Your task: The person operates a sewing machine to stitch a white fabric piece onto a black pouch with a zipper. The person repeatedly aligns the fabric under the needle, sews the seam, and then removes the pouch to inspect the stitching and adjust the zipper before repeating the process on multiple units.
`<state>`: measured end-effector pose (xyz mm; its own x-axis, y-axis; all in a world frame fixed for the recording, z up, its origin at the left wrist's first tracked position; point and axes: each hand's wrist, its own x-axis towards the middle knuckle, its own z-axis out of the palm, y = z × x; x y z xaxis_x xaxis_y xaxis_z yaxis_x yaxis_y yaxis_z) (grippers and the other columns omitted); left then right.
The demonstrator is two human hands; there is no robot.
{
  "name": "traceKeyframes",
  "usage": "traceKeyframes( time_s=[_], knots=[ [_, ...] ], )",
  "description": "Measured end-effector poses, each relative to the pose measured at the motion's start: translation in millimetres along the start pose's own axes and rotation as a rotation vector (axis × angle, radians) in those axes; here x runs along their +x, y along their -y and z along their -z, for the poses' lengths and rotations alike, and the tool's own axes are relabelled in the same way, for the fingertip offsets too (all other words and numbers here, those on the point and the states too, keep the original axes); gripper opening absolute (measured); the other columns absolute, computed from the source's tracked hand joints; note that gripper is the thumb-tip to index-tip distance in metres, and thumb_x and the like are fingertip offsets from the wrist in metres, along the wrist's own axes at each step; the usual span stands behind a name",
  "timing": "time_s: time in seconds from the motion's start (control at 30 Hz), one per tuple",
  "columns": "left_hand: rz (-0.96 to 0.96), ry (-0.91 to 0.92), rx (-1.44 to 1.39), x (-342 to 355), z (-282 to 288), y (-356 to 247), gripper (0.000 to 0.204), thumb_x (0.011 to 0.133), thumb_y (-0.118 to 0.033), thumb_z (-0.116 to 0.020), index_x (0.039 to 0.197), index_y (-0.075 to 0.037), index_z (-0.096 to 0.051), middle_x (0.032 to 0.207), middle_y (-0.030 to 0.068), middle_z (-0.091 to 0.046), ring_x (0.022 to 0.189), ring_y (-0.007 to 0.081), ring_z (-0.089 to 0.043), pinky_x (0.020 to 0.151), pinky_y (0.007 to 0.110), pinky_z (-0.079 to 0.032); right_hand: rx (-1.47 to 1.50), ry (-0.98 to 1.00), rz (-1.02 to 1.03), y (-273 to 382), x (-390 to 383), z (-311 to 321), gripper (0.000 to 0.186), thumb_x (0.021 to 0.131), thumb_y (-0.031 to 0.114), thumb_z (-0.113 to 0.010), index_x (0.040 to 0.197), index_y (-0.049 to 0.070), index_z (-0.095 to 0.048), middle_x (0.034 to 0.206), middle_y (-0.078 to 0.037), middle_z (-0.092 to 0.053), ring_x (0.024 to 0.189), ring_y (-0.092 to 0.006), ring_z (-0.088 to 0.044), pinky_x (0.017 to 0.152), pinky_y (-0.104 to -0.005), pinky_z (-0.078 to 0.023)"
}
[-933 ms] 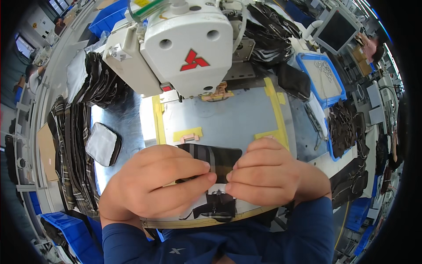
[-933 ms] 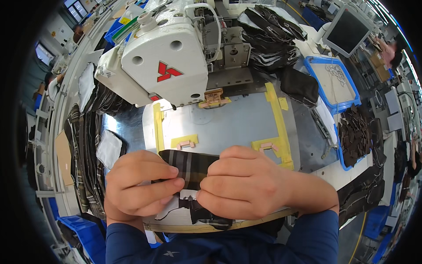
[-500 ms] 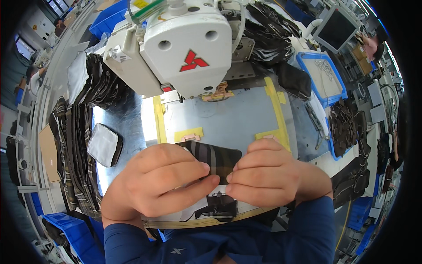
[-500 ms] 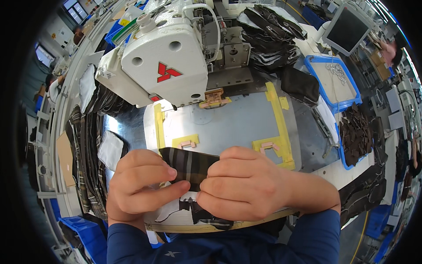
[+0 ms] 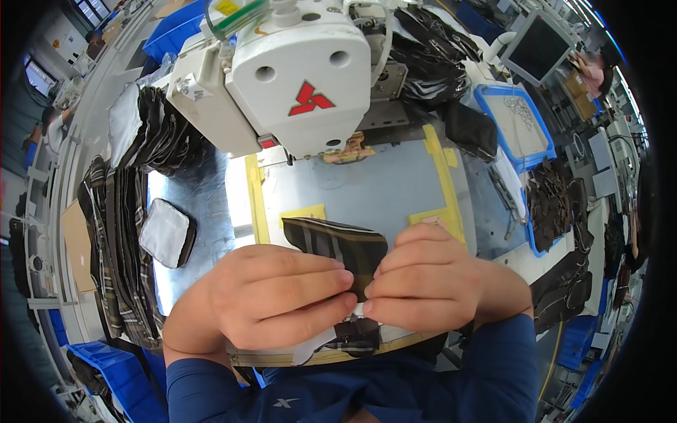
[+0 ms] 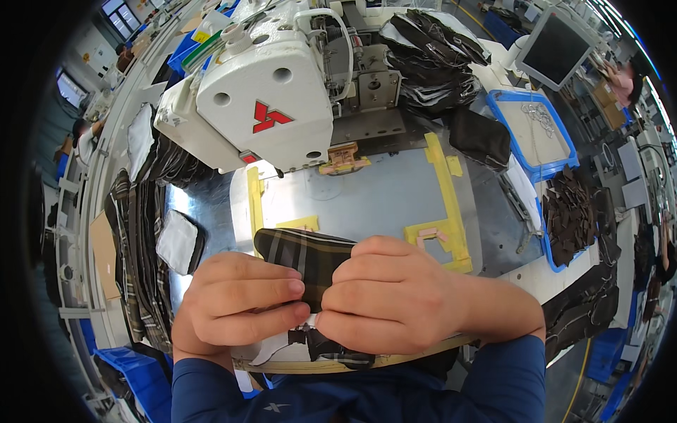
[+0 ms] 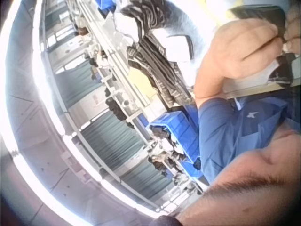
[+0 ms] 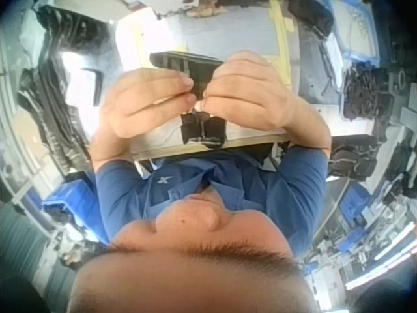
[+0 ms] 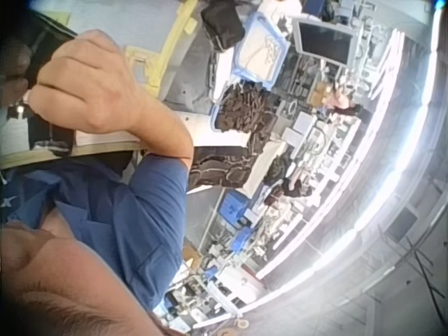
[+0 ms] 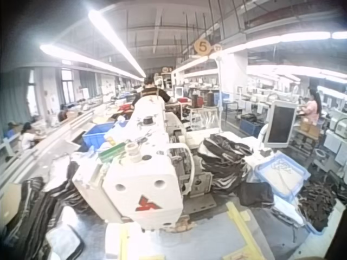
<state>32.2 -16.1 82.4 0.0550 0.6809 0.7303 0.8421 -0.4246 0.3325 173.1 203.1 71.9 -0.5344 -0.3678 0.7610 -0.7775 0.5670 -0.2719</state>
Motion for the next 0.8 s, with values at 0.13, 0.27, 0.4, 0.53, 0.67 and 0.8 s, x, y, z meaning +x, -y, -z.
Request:
traceKeyframes(
  time_s=[0.13, 0.27, 0.4, 0.53, 0.67, 0.8],
  knots=[
    [0.001, -0.057, -0.093, -9.4, -11.2, 1.1, 0.014, 0.080, 0.002, -0.085, 0.091, -0.003, -0.077, 0.106, 0.0143, -0.080, 0.087, 0.0281, -0.080, 0.067, 0.033, -0.064, 0.022, 0.014, -0.015, 1.5, 1.1, -1.0, 0.018, 0.083, 0.012, -0.076, 0.098, 0.003, -0.073, 0.093, -0.008, -0.068, 0.081, -0.0237, -0.067, 0.071, -0.0369, -0.052],
    [0.107, 0.012, -0.239, -14.3, -10.5, 7.8, 0.022, 0.080, -0.009, -0.091, 0.096, -0.001, -0.079, 0.104, 0.0167, -0.080, 0.087, 0.0292, -0.080, 0.070, 0.035, -0.064, -0.004, -0.016, -0.025, 1.6, -1.2, 0.7, 0.019, 0.082, 0.012, -0.076, 0.098, 0.002, -0.074, 0.093, -0.009, -0.068, 0.081, -0.0239, -0.067, 0.071, -0.0366, -0.053],
    [0.090, 0.003, -0.413, -11.6, -11.6, 15.5, 0.040, 0.078, -0.020, -0.094, 0.108, 0.003, -0.079, 0.113, 0.0198, -0.077, 0.091, 0.0317, -0.079, 0.075, 0.036, -0.065, -0.061, -0.068, -0.017, -1.6, -1.5, 2.1, 0.018, 0.081, 0.011, -0.076, 0.096, 0.001, -0.074, 0.091, -0.008, -0.068, 0.080, -0.0237, -0.067, 0.069, -0.0355, -0.053],
    [-0.006, -0.163, -0.279, -20.1, -34.4, 11.7, 0.037, 0.085, -0.018, -0.089, 0.112, 0.004, -0.078, 0.116, 0.0194, -0.076, 0.095, 0.0325, -0.078, 0.078, 0.034, -0.064, -0.050, -0.077, -0.017, 0.2, 0.9, 2.2, 0.017, 0.080, 0.010, -0.076, 0.095, 0.002, -0.074, 0.090, -0.008, -0.068, 0.079, -0.0234, -0.067, 0.068, -0.0351, -0.053],
    [-0.020, -0.077, -0.151, -26.6, -28.9, 13.9, 0.023, 0.092, -0.010, -0.080, 0.111, 0.004, -0.079, 0.113, 0.0184, -0.076, 0.094, 0.0312, -0.078, 0.076, 0.033, -0.064, -0.061, -0.076, -0.011, 0.8, -1.3, -1.2, 0.017, 0.080, 0.010, -0.076, 0.095, 0.002, -0.074, 0.090, -0.008, -0.068, 0.079, -0.0230, -0.066, 0.068, -0.0350, -0.052],
    [0.037, -0.011, -0.080, -22.0, -22.2, 8.2, 0.021, 0.090, -0.006, -0.078, 0.108, 0.003, -0.079, 0.110, 0.0172, -0.076, 0.094, 0.0296, -0.078, 0.074, 0.033, -0.063, -0.008, -0.033, -0.094, 1.4, -0.5, -1.5, 0.016, 0.080, 0.010, -0.075, 0.094, 0.003, -0.073, 0.089, -0.007, -0.066, 0.079, -0.0226, -0.066, 0.070, -0.0348, -0.052]
  ],
)
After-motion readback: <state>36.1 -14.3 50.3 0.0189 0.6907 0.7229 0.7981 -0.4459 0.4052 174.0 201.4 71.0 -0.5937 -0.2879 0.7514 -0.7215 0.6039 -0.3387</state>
